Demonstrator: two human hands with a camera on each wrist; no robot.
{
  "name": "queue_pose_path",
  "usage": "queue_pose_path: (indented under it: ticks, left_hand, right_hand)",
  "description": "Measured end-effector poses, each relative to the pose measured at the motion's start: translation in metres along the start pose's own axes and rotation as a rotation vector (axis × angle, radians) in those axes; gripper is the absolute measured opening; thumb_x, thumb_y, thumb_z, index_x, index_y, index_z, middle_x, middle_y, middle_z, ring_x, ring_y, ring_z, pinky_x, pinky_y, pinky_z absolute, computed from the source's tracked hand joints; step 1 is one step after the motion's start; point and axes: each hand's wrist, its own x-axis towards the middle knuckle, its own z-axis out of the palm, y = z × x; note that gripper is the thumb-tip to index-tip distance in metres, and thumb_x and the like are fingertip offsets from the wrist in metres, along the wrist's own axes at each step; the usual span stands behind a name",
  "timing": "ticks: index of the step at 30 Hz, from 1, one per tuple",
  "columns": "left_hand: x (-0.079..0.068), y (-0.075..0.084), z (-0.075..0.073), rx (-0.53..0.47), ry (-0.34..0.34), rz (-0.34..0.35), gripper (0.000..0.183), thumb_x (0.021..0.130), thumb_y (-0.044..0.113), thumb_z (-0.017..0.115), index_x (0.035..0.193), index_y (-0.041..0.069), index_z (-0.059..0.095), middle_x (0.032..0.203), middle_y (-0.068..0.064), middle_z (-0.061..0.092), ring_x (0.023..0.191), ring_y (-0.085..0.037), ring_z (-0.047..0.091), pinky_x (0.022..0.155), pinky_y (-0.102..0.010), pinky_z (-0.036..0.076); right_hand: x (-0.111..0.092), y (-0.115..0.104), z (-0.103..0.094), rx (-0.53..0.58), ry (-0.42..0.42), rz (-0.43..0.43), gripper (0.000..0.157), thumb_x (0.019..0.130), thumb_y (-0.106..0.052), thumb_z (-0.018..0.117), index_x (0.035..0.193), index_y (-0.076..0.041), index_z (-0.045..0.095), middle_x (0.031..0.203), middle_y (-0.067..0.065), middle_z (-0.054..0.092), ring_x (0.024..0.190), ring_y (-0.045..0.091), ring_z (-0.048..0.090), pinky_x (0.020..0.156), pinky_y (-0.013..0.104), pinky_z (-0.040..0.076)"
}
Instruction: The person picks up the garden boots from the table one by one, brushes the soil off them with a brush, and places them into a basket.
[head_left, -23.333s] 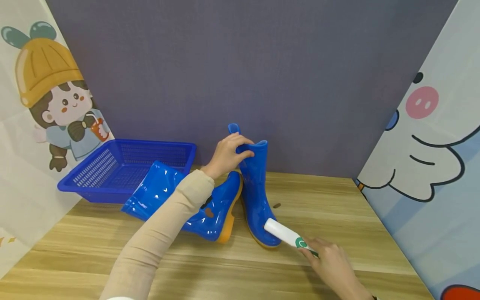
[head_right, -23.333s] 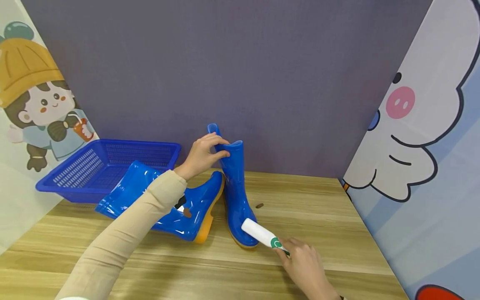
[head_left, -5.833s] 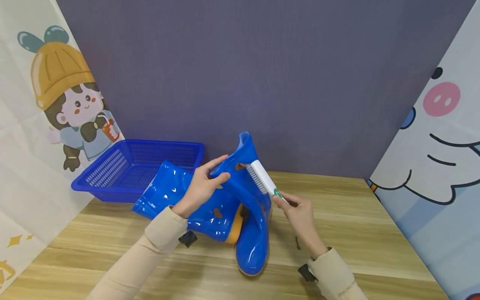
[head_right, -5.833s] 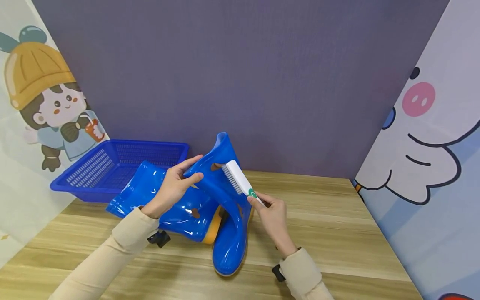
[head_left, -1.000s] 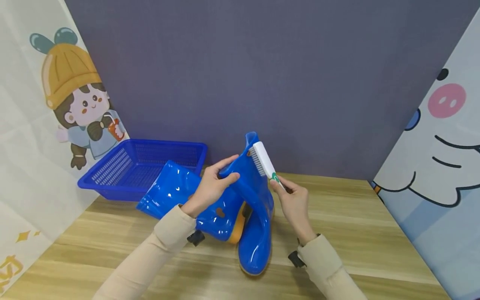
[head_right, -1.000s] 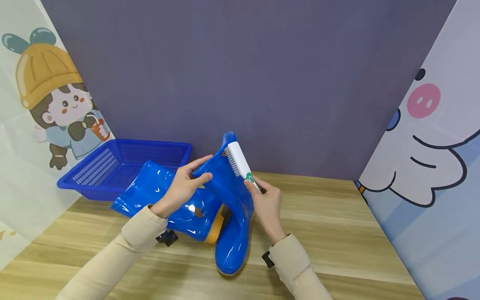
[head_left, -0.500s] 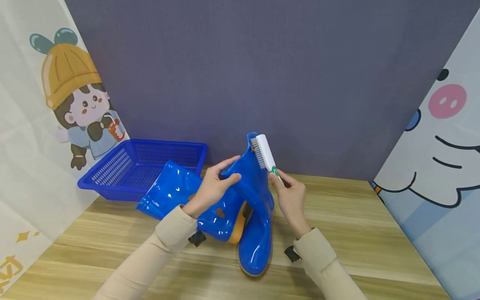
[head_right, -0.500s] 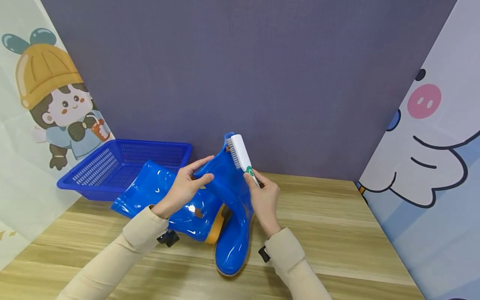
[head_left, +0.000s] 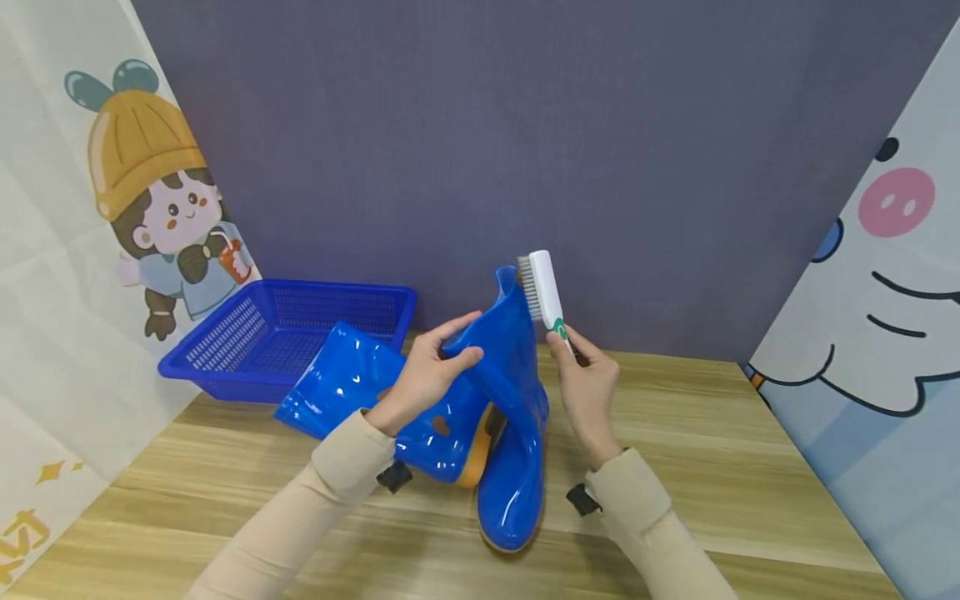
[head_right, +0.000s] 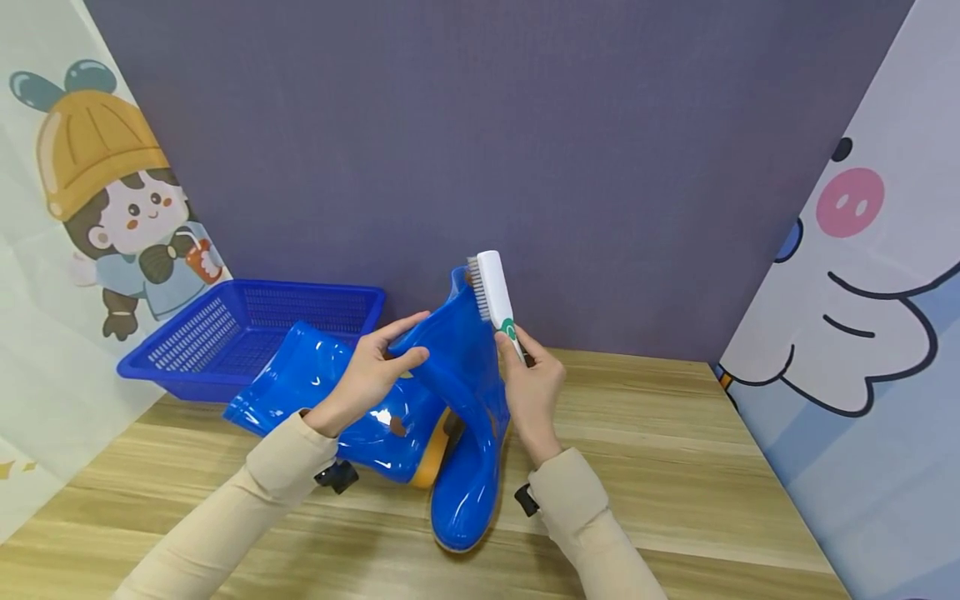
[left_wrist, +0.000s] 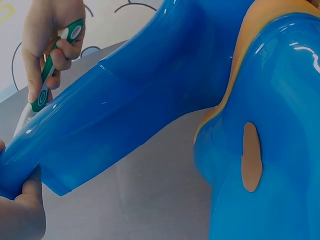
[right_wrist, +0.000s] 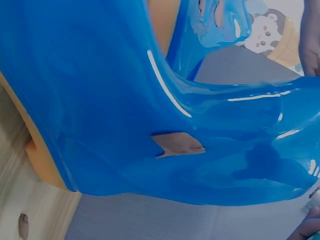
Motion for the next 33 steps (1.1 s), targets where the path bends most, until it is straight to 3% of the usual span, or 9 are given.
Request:
queue_pose_path:
  ticks: [6, 15, 22, 29, 33]
  left_hand:
    - [0.0, 0.0, 0.0, -0.013, -0.005, 0.0, 0.044, 0.093, 0.021, 0.054, 0.135, 0.026, 0.044, 0.138, -0.002, 0.046, 0.119, -0.025, 0.052, 0.093, -0.046, 0.046]
    - [0.001, -0.002, -0.003, -0.03, 0.004, -0.019, 0.044, 0.093, 0.022, 0.055, 0.135, 0.028, 0.044, 0.135, -0.002, 0.048, 0.116, -0.024, 0.054, 0.091, -0.044, 0.048]
    - [0.002, -0.003, -0.006, -0.016, 0.019, -0.018, 0.046, 0.092, 0.024, 0.056, 0.136, 0.027, 0.043, 0.134, -0.004, 0.05, 0.115, -0.025, 0.055, 0.089, -0.046, 0.048]
    - [0.003, -0.002, -0.007, 0.001, 0.016, -0.024, 0.046, 0.092, 0.026, 0.055, 0.137, 0.027, 0.042, 0.136, -0.004, 0.047, 0.118, -0.027, 0.053, 0.089, -0.05, 0.047]
    - [0.003, -0.003, -0.007, -0.005, 0.018, -0.033, 0.046, 0.092, 0.026, 0.055, 0.136, 0.028, 0.043, 0.136, -0.003, 0.048, 0.118, -0.026, 0.053, 0.09, -0.05, 0.047]
  right_hand:
    - [-0.007, 0.006, -0.001, 0.0, -0.044, 0.048, 0.034, 0.083, -0.022, 0.068, 0.111, -0.002, 0.066, 0.096, 0.023, 0.068, 0.067, 0.003, 0.06, 0.055, 0.012, 0.047]
    - [-0.016, 0.017, -0.01, -0.049, -0.082, 0.096, 0.031, 0.081, -0.021, 0.07, 0.106, -0.003, 0.069, 0.095, 0.021, 0.068, 0.068, -0.001, 0.06, 0.059, 0.013, 0.05]
    - [-0.018, 0.022, -0.02, -0.09, -0.136, 0.12, 0.029, 0.081, -0.021, 0.07, 0.105, -0.004, 0.069, 0.093, 0.02, 0.069, 0.066, -0.001, 0.06, 0.051, 0.015, 0.045]
    - [-0.018, 0.029, -0.035, -0.175, -0.191, 0.157, 0.03, 0.08, -0.022, 0.072, 0.104, -0.005, 0.07, 0.078, 0.018, 0.067, 0.052, 0.005, 0.051, 0.042, 0.019, 0.037]
    - [-0.015, 0.032, -0.045, -0.247, -0.238, 0.196, 0.033, 0.08, -0.026, 0.071, 0.106, -0.006, 0.069, 0.084, 0.017, 0.069, 0.055, 0.006, 0.058, 0.041, 0.02, 0.036]
